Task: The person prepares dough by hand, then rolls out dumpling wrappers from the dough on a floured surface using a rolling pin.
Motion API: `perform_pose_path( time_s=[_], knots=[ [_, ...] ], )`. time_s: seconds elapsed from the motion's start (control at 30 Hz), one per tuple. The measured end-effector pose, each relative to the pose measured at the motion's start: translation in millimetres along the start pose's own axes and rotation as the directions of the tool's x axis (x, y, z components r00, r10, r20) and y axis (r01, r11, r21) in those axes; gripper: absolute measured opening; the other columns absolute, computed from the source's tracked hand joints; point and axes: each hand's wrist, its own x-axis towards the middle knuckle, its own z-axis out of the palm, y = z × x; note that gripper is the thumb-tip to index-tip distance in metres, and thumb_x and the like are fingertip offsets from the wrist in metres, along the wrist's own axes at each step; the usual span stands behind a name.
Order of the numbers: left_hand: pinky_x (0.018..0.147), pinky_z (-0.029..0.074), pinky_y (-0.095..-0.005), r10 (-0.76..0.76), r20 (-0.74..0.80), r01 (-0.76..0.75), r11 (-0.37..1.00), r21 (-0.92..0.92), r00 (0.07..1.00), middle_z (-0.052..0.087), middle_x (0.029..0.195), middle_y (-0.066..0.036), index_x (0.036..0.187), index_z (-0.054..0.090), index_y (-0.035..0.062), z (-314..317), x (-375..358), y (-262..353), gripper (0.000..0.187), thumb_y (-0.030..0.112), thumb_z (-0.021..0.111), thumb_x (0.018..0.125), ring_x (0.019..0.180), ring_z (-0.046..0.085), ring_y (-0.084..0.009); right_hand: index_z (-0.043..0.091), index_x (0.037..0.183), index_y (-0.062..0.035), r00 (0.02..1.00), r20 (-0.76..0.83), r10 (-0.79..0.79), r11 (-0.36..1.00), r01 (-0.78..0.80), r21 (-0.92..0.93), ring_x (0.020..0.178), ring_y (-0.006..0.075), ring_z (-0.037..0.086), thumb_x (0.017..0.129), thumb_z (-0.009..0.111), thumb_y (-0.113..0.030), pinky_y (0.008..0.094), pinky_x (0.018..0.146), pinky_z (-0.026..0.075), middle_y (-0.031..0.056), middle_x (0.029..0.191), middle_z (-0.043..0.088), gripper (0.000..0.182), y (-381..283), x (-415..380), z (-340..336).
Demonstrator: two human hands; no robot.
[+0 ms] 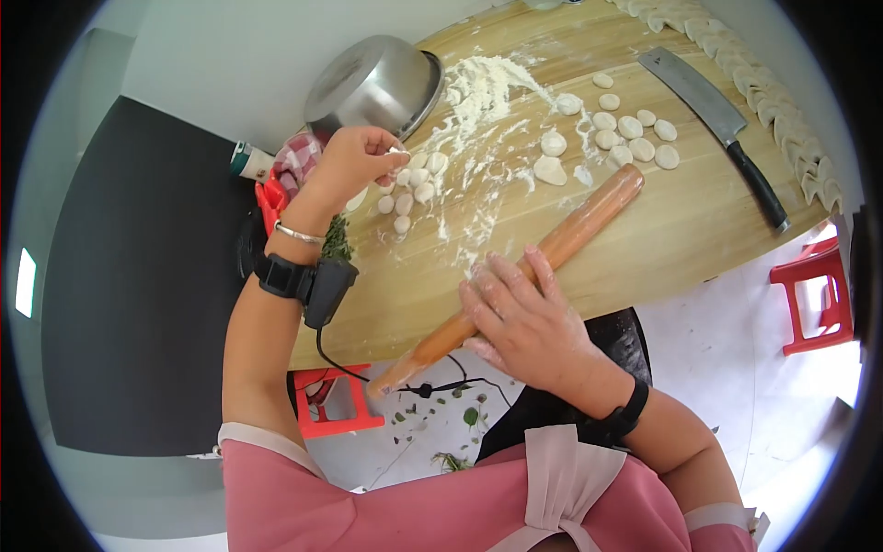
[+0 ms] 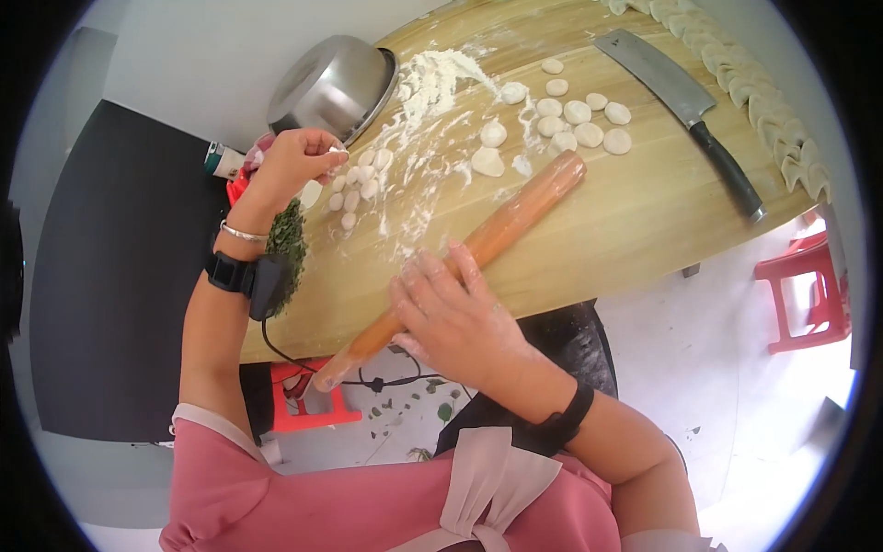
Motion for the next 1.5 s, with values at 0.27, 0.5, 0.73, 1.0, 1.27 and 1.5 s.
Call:
perform_pose_path(
  time_s=[0.27,0.5,0.73,1.0,1.27,1.5],
  knots=[
    [0.069,0.054,-0.0252,0.044,0.018,-0.047,0.985,0.165,0.999,0.069,0.092,-0.008,0.110,0.067,-0.0070,-5.1,-31.6,-48.4,0.026,0.008,0.065,0.089,0.075,0.065,-0.0126,0.056,0.128,-0.0049,1.000,0.010,0.000,0.998,0.001,-0.056,0.128,0.0315,0.047,0.089,0.061,-0.043,0.0547,0.115,0.025,0.0134,0.124,0.058,0.055,-2.8,-0.9,-3.1],
    [0.073,0.054,-0.0316,0.203,-0.128,-0.140,0.913,0.384,0.971,0.067,0.097,-0.012,0.109,0.066,-0.0035,44.0,-67.8,-55.8,0.030,0.008,0.070,0.082,0.081,0.066,-0.0201,0.056,0.127,-0.0050,1.000,0.007,-0.003,0.997,0.003,-0.083,0.129,0.0312,0.046,0.090,0.060,-0.041,0.0548,0.116,0.023,0.0134,0.123,0.058,0.052,-3.1,-1.5,-0.2],
    [0.071,0.053,-0.0331,0.326,-0.167,-0.245,0.893,0.377,0.931,0.063,0.094,-0.014,0.105,0.066,-0.0023,65.6,-102.6,-50.4,0.027,0.008,0.071,0.081,0.075,0.064,-0.0252,0.056,0.127,-0.0053,1.000,0.020,-0.001,0.995,0.003,-0.104,0.129,0.0317,0.046,0.091,0.060,-0.040,0.0549,0.116,0.024,0.0137,0.123,0.058,0.051,-4.4,-0.4,-1.4],
    [0.067,0.050,-0.0354,0.330,-0.070,-0.297,0.909,0.294,0.941,0.061,0.092,-0.014,0.102,0.068,-0.0013,69.8,-135.1,-35.3,0.023,0.010,0.070,0.083,0.072,0.061,-0.0265,0.055,0.129,-0.0059,0.999,0.038,-0.004,0.994,0.009,-0.109,0.129,0.0315,0.046,0.089,0.061,-0.043,0.0549,0.117,0.023,0.0136,0.125,0.057,0.055,-4.3,-1.3,-1.2],
    [0.100,0.042,-0.0424,0.529,0.005,-0.451,0.718,0.529,0.848,0.054,0.128,-0.019,0.131,0.054,0.0028,63.5,-105.7,-42.0,0.038,0.014,0.053,0.094,0.116,0.053,-0.0366,0.055,0.129,-0.0061,0.999,0.038,-0.006,0.991,0.011,-0.137,0.130,0.0318,0.045,0.089,0.061,-0.043,0.0549,0.118,0.021,0.0141,0.125,0.057,0.055,-7.1,-1.2,-1.8],
    [0.119,0.020,-0.0473,0.597,0.139,-0.559,0.608,0.564,0.790,0.027,0.156,-0.019,0.149,0.034,0.0071,84.8,-71.1,-56.0,0.057,0.016,0.051,0.096,0.146,0.023,-0.0386,0.056,0.127,-0.0059,0.999,0.042,0.002,0.991,0.004,-0.136,0.129,0.0321,0.047,0.087,0.063,-0.042,0.0562,0.117,0.021,0.0144,0.123,0.058,0.054,-6.3,1.9,-3.1]
  ],
)
